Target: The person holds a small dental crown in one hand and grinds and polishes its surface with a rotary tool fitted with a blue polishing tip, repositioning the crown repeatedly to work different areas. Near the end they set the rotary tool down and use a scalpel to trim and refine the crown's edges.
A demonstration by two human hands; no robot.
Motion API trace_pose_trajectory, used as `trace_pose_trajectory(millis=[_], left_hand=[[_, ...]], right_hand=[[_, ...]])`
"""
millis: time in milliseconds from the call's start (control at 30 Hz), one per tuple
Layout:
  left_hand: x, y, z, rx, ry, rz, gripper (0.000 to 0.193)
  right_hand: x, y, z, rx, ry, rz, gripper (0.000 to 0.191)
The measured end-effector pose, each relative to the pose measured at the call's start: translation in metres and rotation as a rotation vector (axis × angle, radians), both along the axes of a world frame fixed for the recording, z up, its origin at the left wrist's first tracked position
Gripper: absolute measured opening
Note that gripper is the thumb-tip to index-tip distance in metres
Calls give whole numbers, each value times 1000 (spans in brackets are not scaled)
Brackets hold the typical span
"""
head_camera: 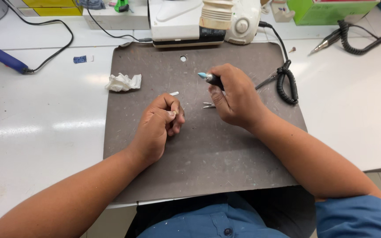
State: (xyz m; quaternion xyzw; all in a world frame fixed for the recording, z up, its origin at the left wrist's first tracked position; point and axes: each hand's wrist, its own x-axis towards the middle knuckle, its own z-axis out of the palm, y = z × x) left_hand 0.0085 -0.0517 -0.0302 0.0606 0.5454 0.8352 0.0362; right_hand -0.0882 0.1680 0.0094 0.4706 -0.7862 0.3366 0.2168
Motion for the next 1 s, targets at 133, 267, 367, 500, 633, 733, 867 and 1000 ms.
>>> trace_pose_trajectory(millis=[133, 267, 367, 500, 633, 733, 867, 1000], left_hand=[[-5, -1, 4, 98, -48, -18, 9], [-2, -3, 1, 119, -41, -46, 9], [1, -4, -2, 113, -9, -99, 10], [0, -5, -3, 28, 60, -149, 10], [-2, -4, -3, -39, 60, -152, 8], [-3, -2, -1, 9, 5, -152, 6], [-8, -3, 2, 40, -64, -122, 4], [-7, -3, 2, 15, -77, -89, 5]], right_hand=[[3, -10, 13, 12, 5, 37, 20], [11, -14, 9, -38, -53, 80, 17], [11, -13, 2, -21, -79, 68, 17], [4, -8, 0, 10, -38, 34, 17], [0, -1, 5, 28, -112, -31, 15], [-3, 2, 10, 65, -72, 15, 15], [-5, -2, 14, 54, -57, 22, 17], [-2, -11, 11, 93, -59, 76, 18]])
